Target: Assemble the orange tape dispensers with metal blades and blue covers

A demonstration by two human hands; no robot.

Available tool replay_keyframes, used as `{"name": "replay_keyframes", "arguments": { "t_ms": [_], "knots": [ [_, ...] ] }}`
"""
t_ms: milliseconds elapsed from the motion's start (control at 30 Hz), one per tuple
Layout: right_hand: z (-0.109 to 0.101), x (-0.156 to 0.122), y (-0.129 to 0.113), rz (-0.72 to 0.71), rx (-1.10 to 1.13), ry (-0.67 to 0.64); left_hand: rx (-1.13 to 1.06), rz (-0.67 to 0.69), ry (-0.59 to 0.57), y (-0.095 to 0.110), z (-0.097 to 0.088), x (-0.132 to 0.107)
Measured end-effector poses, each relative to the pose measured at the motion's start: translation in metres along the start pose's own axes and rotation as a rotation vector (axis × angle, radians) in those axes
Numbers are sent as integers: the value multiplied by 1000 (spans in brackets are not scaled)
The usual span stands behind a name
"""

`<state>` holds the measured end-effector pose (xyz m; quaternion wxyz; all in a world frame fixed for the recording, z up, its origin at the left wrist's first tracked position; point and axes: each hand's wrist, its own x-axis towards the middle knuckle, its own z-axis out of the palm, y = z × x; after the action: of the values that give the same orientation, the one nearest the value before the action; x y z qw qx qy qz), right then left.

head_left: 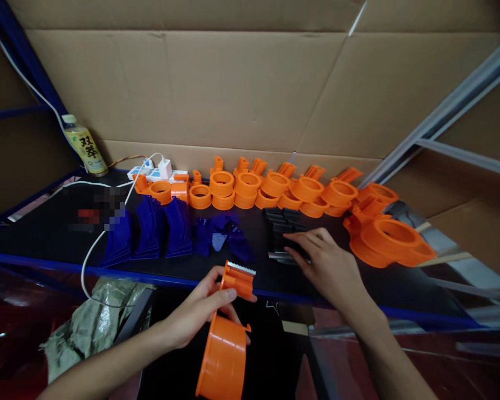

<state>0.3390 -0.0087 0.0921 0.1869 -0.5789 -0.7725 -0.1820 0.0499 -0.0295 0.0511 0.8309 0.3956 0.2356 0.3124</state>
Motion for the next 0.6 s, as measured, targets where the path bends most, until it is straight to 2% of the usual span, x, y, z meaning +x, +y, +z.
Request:
{"name": "replay_keyframes", "arguments": {
  "t_ms": [100,200,467,600],
  "knots": [
    [9,-1,9,-76,-54,-45,27,11,1,1,1,0],
    [14,-1,9,-89,-94,-35,61,13,4,2,3,-1],
    [18,3,12,-91,-88,-25,54,23,7,2,3,-1],
    [13,5,16,-141,-68,-10,38,47,20,1,3,0]
  ]
}}
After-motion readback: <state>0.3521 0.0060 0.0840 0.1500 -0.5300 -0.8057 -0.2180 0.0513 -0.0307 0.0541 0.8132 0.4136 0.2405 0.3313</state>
